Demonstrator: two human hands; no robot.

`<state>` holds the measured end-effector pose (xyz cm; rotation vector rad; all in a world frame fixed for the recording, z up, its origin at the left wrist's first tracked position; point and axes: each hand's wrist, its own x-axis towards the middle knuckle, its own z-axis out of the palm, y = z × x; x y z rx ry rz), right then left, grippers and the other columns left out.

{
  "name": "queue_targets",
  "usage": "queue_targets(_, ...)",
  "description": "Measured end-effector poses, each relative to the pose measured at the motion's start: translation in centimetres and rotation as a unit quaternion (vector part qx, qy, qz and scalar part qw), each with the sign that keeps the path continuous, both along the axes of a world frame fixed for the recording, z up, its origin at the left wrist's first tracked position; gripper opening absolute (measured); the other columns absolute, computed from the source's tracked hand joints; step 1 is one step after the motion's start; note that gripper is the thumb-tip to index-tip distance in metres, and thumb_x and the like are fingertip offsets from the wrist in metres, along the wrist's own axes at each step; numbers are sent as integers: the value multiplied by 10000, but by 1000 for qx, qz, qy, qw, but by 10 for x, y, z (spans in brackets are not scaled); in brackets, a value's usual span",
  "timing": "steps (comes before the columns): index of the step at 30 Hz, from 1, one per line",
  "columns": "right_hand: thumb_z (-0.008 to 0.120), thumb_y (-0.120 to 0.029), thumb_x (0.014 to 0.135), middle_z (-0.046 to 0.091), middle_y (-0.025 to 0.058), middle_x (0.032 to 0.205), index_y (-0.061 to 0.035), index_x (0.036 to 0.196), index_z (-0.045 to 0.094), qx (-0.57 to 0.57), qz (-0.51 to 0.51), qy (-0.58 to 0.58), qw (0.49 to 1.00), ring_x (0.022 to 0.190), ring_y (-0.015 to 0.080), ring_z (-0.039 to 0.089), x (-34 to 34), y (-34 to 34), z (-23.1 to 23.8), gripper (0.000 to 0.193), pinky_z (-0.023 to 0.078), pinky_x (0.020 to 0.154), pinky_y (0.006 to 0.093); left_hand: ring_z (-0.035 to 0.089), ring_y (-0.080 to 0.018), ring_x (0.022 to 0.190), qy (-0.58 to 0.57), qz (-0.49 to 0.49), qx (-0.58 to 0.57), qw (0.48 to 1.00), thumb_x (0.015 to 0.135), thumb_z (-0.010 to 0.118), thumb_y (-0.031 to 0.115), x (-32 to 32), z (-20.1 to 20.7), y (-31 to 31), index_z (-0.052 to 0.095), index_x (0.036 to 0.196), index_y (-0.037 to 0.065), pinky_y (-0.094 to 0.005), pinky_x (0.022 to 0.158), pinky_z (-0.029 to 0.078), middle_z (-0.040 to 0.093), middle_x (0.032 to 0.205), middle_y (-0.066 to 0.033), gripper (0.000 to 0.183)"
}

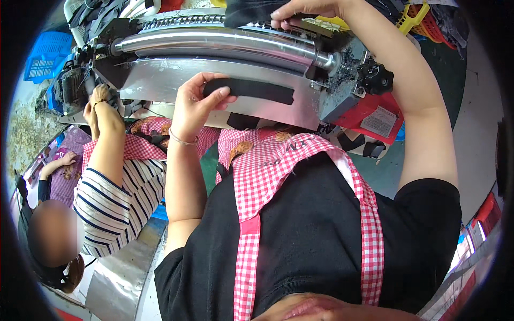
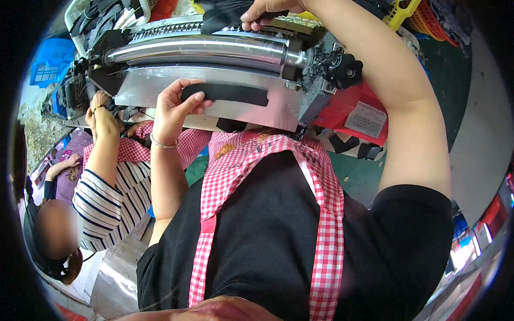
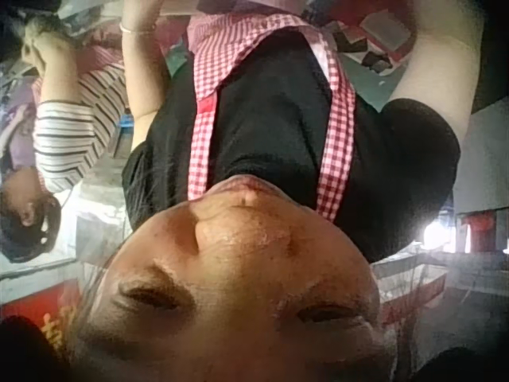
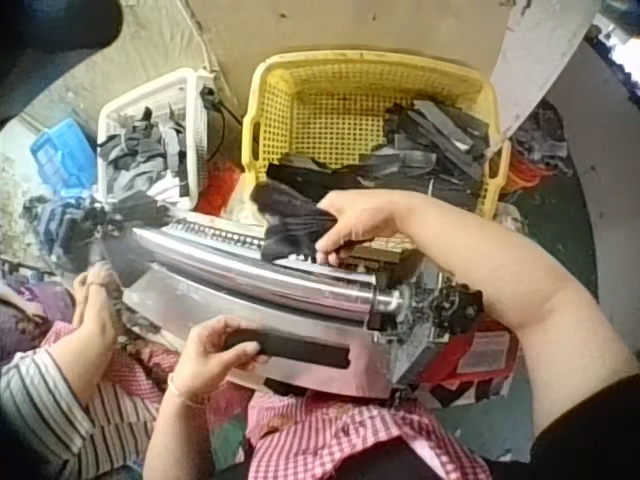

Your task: The person feeds black fabric pieces into a machine with rotating rollers, likely a shearing or finishing device. They handle the fabric by hand, guiding it through the machine and stacking the processed pieces into a yellow basket.

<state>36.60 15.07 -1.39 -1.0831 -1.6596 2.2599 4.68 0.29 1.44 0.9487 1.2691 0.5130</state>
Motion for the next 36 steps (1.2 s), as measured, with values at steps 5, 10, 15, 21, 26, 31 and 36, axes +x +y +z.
queue_targets(5, 713, -186, 980, 731, 80, 918, 30, 1099, 661, -34, -22, 15, 999, 763, 113, 682, -5, 0, -15, 252, 567, 668, 269, 768, -219, 827, 1, 130, 29, 991, 980, 712, 95, 31, -16, 13, 582, 1142, -38, -242, 658, 594, 735, 970, -155, 246)
queue_targets(10, 801, -276, 898, 726, 66, 907, 25, 1048, 656, 232, 73, -61, 968, 798, 144, 648, -3, -7, 8, 366, 525, 736, 315, 753, -196, 819, 57, 102, 61, 991, 984, 711, 129, 26, -7, 8, 508, 1327, -37, -225, 632, 558, 741, 978, -165, 432)
queue_targets(15, 718, -155, 895, 729, 160, 924, 85, 1133, 603, 183, -37, -101, 977, 891, 191, 694, 24, -2, 35, 357, 553, 771, 362, 694, -128, 770, 50, 64, 103, 991, 1005, 666, 116, -1, 5, -14, 575, 1314, 17, -214, 622, 493, 732, 988, -95, 337)
queue_targets(21, 731, -154, 937, 696, 97, 1165, -4, 1343, 578, 198, -395, -28, 897, 1005, 214, 662, 173, 28, 77, 459, 530, 910, 351, 693, -101, 789, 61, 54, 116, 990, 1006, 642, 81, -6, 24, -30, 617, 1247, 32, -193, 636, 474, 740, 975, -54, 248)
queue_targets(26, 822, -213, 843, 732, 116, 1136, -35, 1314, 626, 318, -304, -346, 829, 1036, 238, 679, 317, 61, -17, 540, 533, 924, 393, 692, -101, 803, 40, 54, 82, 994, 994, 666, 71, 4, 23, -28, 630, 1211, 18, -194, 648, 477, 746, 991, -70, 225)
queue_targets(31, 848, -384, 797, 699, 235, 1219, -58, 1329, 638, 246, -199, -712, 627, 1141, 376, 674, 207, 48, 37, 658, 531, 980, 479, 689, -100, 842, 57, 46, 107, 992, 1001, 664, 73, 0, 24, -34, 615, 1220, 10, -194, 673, 480, 741, 1010, -73, 233)
queue_targets(36, 789, -295, 853, 689, 236, 1176, -52, 1302, 660, 468, -409, -552, 555, 1124, 338, 675, 247, 33, -31, 526, 526, 997, 425, 698, -151, 964, 46, 24, 106, 993, 993, 659, 32, -19, 2, -41, 590, 1217, -22, -276, 828, 562, 720, 1032, -91, 240)
